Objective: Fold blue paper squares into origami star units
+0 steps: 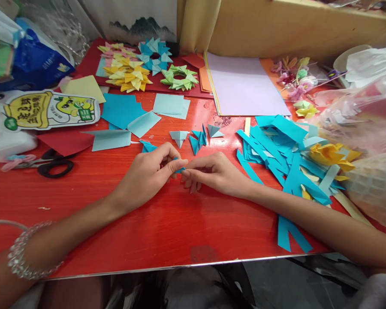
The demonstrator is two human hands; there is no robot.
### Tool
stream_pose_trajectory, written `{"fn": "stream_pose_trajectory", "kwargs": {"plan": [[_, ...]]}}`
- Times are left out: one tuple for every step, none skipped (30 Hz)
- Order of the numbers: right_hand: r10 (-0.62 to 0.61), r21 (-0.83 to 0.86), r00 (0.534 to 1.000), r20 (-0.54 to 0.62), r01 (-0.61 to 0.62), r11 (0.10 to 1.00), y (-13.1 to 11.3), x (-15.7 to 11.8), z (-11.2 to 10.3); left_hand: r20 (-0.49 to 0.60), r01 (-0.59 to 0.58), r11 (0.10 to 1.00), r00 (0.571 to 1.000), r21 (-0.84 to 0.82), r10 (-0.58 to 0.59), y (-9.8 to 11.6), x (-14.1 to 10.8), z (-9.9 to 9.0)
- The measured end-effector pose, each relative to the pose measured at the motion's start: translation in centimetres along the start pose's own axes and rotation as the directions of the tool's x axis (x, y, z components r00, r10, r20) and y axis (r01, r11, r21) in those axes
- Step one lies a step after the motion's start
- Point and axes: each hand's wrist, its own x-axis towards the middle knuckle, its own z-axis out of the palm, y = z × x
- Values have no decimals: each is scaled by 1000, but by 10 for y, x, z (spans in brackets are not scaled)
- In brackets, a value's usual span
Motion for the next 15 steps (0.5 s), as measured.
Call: {"fn": "stream_pose_trajectory", "kwargs": {"plan": [[2,-10,1000,1,-2,1000,0,0,1,-1,-1,1000,1000,6,1,1,-1,0],[3,-18,1000,0,-3,1000,0,0,1,-8,-4,1000,1000,12,4,2,-2,0],[3,-22,1000,-1,-3,1000,-1,0,2,-18,-10,1000,1000,18,11,4,-3,0],[0,-22,1000,-1,0,1000,-1,0,2,-28,-20,1000,999,22,20,5,-4,-1],[-5,-24,1000,-1,4,1000,-1,0,2,-39,-28,999,999,25,29,6,-4,-1],[-9,-27,1000,0,9,1000,-1,0,2,-49,-35,999,998,25,37,6,-5,-1],[-14,-30,1000,0,14,999,0,0,2,-57,-39,999,998,21,41,6,-5,-1],[-21,-33,1000,-2,21,999,1,0,2,-57,-39,999,998,11,39,5,-5,-1],[-30,-29,1000,-4,30,999,2,0,1,-45,-31,999,998,-6,31,4,-5,-2],[-40,-19,999,-10,39,999,3,0,1,-24,-20,999,1000,-28,20,3,-5,-2],[-49,-7,999,-16,49,999,4,0,0,4,-9,999,1000,-49,10,3,-4,-2],[-57,4,998,-20,57,998,5,0,0,30,0,998,1000,-64,2,2,-4,-2],[-61,8,998,-21,61,998,5,-1,-1,45,6,997,999,-71,-3,2,-4,-2],[-61,3,998,-17,61,998,5,-1,-1,48,8,997,999,-71,-4,2,-4,-2],[-61,-9,998,-11,61,998,5,-1,-1,40,6,998,999,-66,-4,2,-4,-2]]}}
